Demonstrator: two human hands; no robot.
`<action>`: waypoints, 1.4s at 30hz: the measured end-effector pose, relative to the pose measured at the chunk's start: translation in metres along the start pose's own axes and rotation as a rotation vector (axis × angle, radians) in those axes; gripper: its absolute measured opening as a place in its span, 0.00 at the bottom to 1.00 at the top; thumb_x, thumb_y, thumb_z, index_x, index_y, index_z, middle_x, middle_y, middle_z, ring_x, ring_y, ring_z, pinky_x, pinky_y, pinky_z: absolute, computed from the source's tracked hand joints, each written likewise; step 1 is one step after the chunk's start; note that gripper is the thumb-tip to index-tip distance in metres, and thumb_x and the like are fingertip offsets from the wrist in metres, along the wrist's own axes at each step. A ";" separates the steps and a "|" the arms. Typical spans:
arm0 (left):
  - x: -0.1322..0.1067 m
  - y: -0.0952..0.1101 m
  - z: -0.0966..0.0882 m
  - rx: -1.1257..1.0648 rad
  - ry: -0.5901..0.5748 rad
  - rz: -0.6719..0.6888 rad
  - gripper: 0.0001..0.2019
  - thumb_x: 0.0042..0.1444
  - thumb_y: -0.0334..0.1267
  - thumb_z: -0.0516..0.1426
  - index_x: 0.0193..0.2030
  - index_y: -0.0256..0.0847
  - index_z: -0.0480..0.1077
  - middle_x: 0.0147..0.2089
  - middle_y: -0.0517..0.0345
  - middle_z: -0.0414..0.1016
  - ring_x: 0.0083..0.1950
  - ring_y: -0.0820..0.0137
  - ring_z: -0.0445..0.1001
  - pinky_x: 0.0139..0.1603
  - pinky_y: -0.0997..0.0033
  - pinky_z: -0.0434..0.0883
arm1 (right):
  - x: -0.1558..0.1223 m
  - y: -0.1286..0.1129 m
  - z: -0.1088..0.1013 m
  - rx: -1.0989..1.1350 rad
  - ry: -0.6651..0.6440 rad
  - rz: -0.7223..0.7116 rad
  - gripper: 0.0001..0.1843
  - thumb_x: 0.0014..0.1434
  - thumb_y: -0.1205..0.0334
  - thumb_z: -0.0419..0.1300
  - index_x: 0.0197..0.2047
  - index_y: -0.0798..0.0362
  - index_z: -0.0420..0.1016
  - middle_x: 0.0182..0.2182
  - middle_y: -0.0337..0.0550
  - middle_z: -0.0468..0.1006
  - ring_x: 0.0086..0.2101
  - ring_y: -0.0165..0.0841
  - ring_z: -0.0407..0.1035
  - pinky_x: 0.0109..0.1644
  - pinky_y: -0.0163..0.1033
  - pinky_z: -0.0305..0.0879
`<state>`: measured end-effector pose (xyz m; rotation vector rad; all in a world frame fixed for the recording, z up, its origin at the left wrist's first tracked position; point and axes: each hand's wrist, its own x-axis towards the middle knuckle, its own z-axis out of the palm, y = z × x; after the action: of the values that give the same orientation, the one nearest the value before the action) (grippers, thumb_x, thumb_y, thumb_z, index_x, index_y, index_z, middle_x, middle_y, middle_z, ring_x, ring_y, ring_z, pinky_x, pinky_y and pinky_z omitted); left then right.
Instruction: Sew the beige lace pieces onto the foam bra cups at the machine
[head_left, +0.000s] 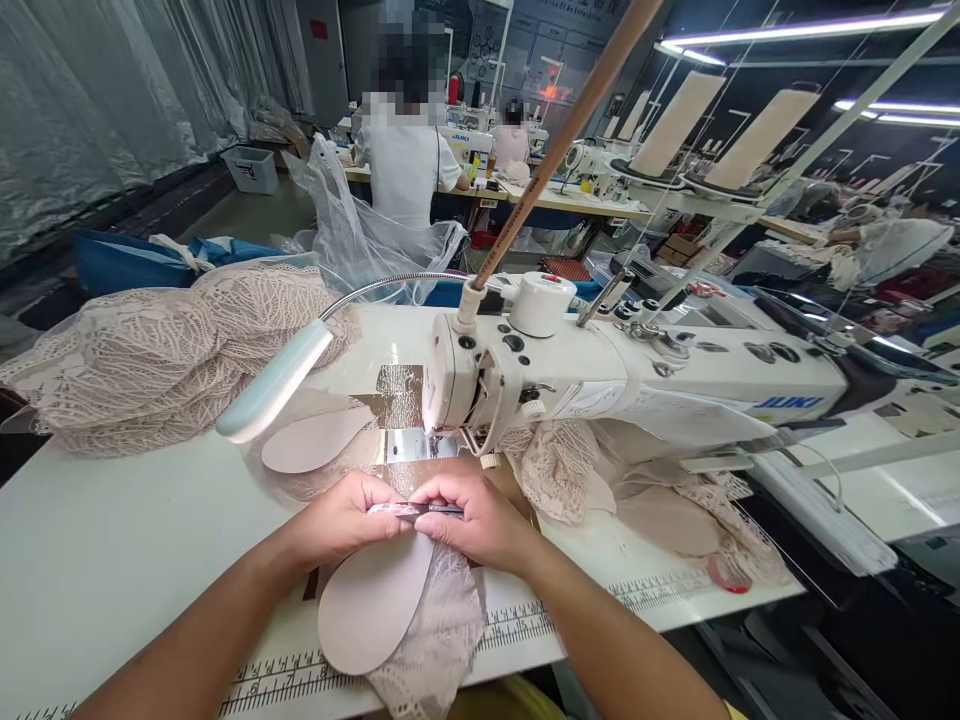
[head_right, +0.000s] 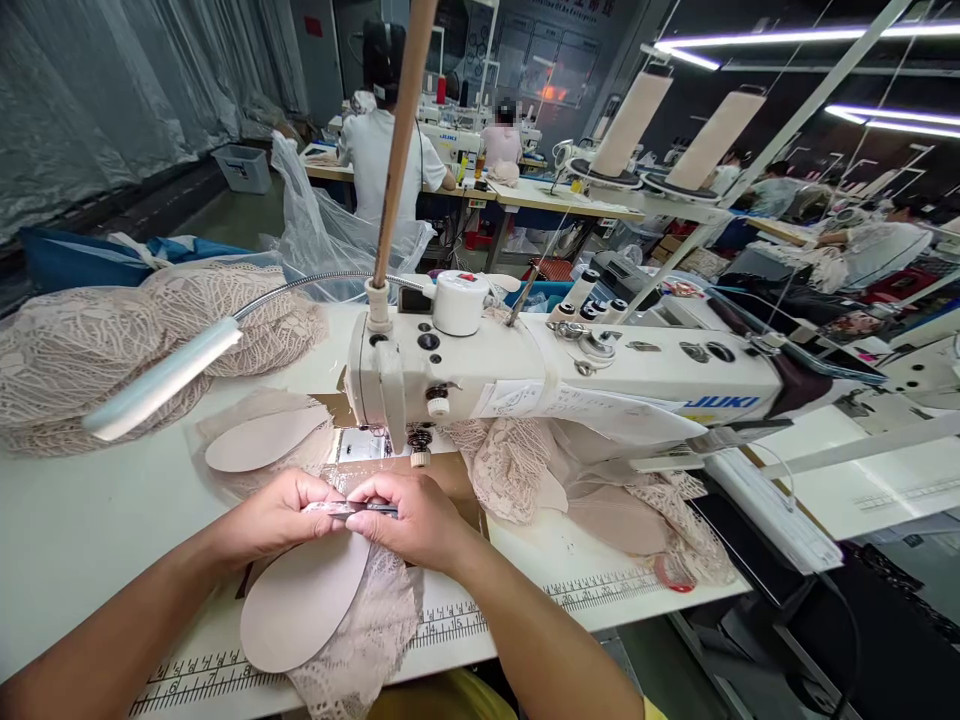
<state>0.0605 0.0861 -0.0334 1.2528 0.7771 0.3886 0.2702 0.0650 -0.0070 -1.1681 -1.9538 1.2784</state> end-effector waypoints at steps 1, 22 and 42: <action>0.000 -0.001 0.000 -0.004 -0.005 -0.003 0.23 0.52 0.48 0.62 0.20 0.38 0.55 0.22 0.67 0.45 0.25 0.78 0.43 0.26 0.71 0.41 | 0.000 0.000 0.001 0.012 0.008 -0.001 0.08 0.56 0.61 0.62 0.40 0.51 0.78 0.35 0.38 0.79 0.35 0.31 0.71 0.38 0.34 0.64; 0.000 0.002 0.006 0.061 0.028 -0.074 0.22 0.52 0.48 0.61 0.19 0.39 0.56 0.19 0.68 0.48 0.22 0.80 0.45 0.21 0.74 0.43 | 0.005 0.010 0.009 0.024 0.089 0.051 0.06 0.57 0.60 0.60 0.33 0.53 0.76 0.30 0.38 0.77 0.31 0.30 0.70 0.35 0.34 0.63; -0.024 0.016 -0.022 0.424 0.129 -0.004 0.12 0.55 0.41 0.58 0.44 0.38 0.69 0.31 0.63 0.64 0.32 0.72 0.62 0.32 0.75 0.62 | 0.002 0.014 0.007 0.044 -0.012 0.201 0.04 0.53 0.63 0.58 0.32 0.53 0.73 0.26 0.35 0.70 0.27 0.27 0.62 0.29 0.31 0.55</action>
<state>0.0307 0.0903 -0.0127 1.6327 1.0067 0.3124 0.2691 0.0659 -0.0227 -1.3659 -1.8439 1.4250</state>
